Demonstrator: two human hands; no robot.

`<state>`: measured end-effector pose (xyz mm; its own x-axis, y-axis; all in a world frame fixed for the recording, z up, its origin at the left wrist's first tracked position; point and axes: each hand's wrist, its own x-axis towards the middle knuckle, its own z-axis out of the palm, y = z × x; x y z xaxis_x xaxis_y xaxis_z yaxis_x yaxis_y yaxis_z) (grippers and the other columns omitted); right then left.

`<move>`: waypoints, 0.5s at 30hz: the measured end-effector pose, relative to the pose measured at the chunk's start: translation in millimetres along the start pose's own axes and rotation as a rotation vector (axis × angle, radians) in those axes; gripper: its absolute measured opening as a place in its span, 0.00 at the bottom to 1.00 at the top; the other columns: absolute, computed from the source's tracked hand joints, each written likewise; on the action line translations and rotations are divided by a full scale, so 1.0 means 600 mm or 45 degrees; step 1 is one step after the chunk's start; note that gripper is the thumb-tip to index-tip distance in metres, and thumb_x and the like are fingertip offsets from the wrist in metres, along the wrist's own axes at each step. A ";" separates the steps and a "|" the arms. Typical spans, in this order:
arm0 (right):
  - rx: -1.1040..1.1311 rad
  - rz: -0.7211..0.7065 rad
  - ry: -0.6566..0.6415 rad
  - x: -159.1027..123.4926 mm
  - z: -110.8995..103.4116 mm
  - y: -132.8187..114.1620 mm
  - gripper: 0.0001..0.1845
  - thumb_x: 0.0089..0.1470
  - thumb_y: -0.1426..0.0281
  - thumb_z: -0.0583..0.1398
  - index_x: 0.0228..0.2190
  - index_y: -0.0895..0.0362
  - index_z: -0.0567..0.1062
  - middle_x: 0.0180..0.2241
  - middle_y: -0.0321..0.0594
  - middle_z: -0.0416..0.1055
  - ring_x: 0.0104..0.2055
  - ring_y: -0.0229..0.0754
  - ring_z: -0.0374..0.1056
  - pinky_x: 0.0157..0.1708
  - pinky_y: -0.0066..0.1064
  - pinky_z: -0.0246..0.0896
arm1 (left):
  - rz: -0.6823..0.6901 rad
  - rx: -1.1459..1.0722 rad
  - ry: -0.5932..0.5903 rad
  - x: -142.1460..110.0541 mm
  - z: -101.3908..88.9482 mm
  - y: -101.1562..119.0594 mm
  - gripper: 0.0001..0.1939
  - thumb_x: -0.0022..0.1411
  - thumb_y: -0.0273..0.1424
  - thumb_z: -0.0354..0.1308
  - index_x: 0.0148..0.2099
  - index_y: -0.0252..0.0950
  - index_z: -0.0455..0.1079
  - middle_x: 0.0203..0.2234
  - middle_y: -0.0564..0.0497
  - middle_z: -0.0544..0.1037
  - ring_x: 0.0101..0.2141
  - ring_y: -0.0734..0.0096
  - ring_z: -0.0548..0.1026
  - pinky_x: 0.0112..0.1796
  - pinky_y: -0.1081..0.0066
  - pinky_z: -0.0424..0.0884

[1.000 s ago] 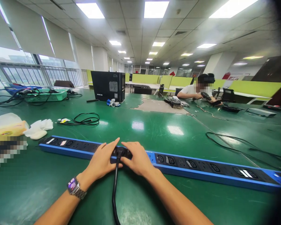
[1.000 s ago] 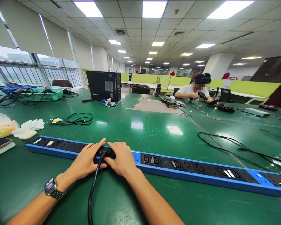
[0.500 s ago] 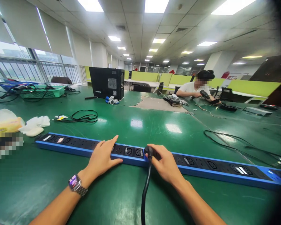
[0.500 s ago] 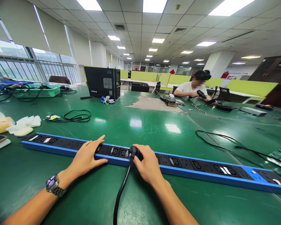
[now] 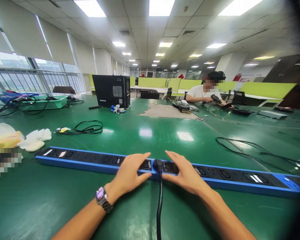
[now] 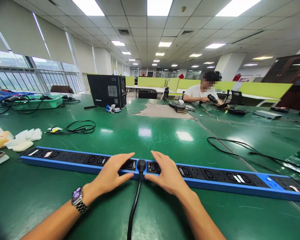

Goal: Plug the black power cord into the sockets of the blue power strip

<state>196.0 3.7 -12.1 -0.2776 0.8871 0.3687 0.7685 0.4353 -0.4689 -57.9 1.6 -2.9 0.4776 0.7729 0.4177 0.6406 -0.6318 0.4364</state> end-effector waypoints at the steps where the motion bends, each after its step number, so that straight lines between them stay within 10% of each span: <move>1: 0.004 0.054 0.052 -0.008 -0.013 0.022 0.38 0.43 0.55 0.65 0.55 0.53 0.69 0.56 0.48 0.68 0.56 0.54 0.65 0.55 0.51 0.59 | 0.041 -0.033 -0.021 0.013 0.012 0.012 0.29 0.59 0.31 0.61 0.62 0.41 0.61 0.54 0.46 0.73 0.54 0.59 0.70 0.55 0.56 0.64; 7: -0.043 0.715 0.630 -0.060 -0.083 0.148 0.23 0.46 0.51 0.57 0.35 0.54 0.80 0.33 0.44 0.79 0.38 0.51 0.75 0.40 0.42 0.68 | 0.126 -0.140 0.019 0.055 0.051 0.033 0.18 0.57 0.20 0.55 0.49 0.40 0.73 0.42 0.51 0.80 0.45 0.63 0.75 0.48 0.61 0.69; 12: -0.086 0.822 0.513 -0.062 -0.078 0.150 0.22 0.45 0.52 0.57 0.35 0.51 0.80 0.36 0.41 0.79 0.40 0.53 0.73 0.42 0.45 0.66 | 0.177 -0.361 0.302 0.069 0.064 0.057 0.15 0.60 0.26 0.57 0.50 0.39 0.72 0.43 0.49 0.79 0.45 0.64 0.75 0.47 0.64 0.70; 15: -0.041 0.804 0.559 -0.061 -0.073 0.147 0.21 0.46 0.53 0.56 0.35 0.52 0.80 0.37 0.42 0.79 0.41 0.52 0.73 0.44 0.45 0.65 | 0.156 -0.279 0.144 0.094 0.096 0.101 0.15 0.60 0.26 0.57 0.50 0.41 0.72 0.42 0.50 0.80 0.43 0.63 0.75 0.46 0.64 0.71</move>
<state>299.3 2.8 -31.6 0.4687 0.8208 0.3266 0.7235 -0.1445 -0.6751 42.6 10.4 1.5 0.4656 0.6859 0.5593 0.4308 -0.7277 0.5337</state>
